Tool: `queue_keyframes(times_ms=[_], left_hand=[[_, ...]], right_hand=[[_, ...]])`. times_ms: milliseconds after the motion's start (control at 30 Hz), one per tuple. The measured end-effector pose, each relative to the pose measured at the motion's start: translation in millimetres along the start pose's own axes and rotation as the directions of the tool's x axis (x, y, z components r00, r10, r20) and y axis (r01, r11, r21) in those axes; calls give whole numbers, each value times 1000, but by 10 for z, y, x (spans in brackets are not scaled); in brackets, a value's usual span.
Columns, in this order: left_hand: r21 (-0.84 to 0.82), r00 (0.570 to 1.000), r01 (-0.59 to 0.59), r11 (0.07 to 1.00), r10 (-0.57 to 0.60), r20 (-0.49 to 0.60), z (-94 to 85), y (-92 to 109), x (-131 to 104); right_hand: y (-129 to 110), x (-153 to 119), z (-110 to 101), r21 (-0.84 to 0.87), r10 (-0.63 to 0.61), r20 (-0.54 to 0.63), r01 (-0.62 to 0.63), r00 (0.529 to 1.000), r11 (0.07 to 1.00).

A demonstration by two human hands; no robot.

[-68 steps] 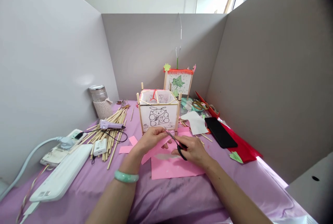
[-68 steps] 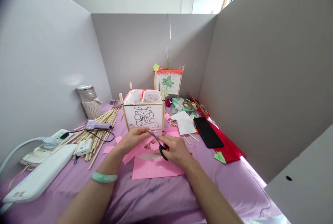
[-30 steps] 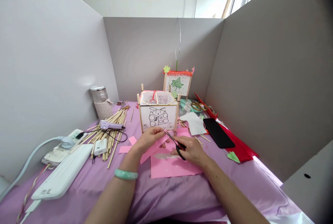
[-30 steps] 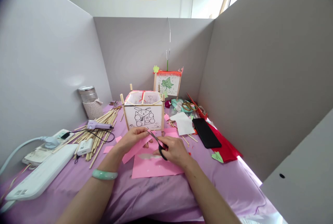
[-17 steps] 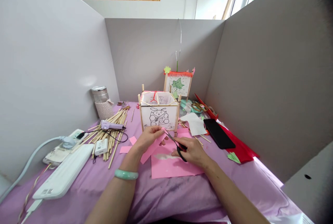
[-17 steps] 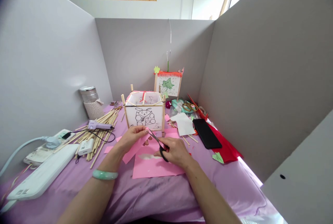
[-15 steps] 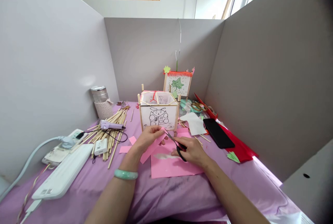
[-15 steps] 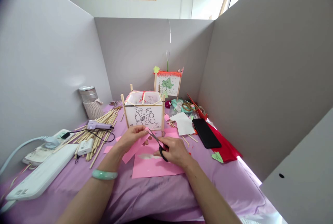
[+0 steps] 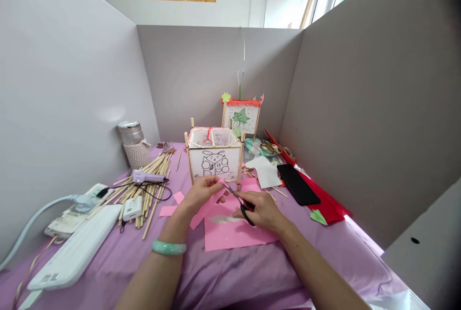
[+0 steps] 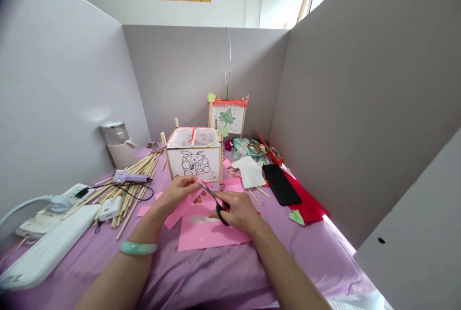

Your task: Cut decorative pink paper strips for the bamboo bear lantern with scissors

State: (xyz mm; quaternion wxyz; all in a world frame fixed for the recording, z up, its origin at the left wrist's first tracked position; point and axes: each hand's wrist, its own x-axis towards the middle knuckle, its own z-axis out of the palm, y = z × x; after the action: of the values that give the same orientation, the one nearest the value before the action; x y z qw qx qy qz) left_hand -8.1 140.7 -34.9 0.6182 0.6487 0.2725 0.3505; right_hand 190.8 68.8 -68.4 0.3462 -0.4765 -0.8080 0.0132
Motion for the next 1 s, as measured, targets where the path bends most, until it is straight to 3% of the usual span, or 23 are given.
queue_keyframes(times_ms=[1000], left_hand=[[34, 999, -28, 999, 27, 48, 16, 1, -17]], right_hand=[[-5, -8, 26, 54, -13, -31, 15, 999, 998]])
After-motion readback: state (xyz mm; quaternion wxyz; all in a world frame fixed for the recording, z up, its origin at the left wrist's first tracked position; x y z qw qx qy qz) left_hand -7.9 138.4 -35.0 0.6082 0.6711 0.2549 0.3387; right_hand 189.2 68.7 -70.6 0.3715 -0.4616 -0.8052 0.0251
